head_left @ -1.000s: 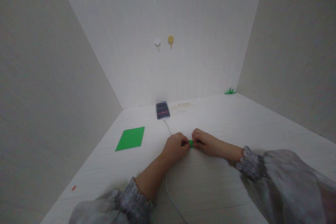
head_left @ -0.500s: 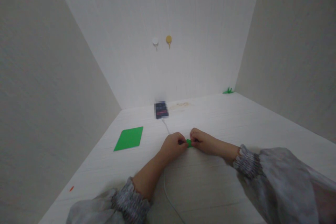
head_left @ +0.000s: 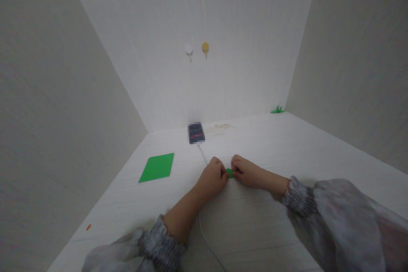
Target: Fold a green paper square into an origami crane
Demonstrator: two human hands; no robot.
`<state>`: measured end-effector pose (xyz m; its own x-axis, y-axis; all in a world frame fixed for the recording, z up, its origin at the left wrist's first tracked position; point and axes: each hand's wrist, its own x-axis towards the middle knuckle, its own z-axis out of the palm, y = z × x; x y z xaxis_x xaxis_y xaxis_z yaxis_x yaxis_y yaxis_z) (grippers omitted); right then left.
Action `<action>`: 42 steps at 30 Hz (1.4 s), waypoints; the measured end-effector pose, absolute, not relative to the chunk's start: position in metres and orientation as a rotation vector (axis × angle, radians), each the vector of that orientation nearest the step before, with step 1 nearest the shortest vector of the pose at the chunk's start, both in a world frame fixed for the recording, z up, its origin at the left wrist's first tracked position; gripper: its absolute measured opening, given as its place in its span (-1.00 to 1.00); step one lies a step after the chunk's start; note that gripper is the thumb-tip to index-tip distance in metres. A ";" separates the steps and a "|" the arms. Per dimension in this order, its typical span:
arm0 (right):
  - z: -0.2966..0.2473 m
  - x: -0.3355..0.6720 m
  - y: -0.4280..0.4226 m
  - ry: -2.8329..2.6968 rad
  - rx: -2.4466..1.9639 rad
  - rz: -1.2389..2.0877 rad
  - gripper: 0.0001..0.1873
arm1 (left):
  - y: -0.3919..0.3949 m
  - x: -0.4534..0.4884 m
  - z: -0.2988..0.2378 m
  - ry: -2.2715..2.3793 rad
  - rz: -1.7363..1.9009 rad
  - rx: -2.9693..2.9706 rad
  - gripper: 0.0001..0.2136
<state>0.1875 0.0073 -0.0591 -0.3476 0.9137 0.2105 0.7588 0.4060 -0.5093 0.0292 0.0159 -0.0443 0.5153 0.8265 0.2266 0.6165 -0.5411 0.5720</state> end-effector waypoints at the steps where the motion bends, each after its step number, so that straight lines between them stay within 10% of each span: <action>1: -0.059 0.187 0.007 -2.213 -1.431 0.447 -0.85 | 0.015 0.030 -0.044 1.184 0.661 2.345 -0.95; 42: -0.057 0.183 0.005 -2.114 -1.544 0.476 -0.90 | 0.024 0.030 -0.051 1.191 0.637 2.045 -0.77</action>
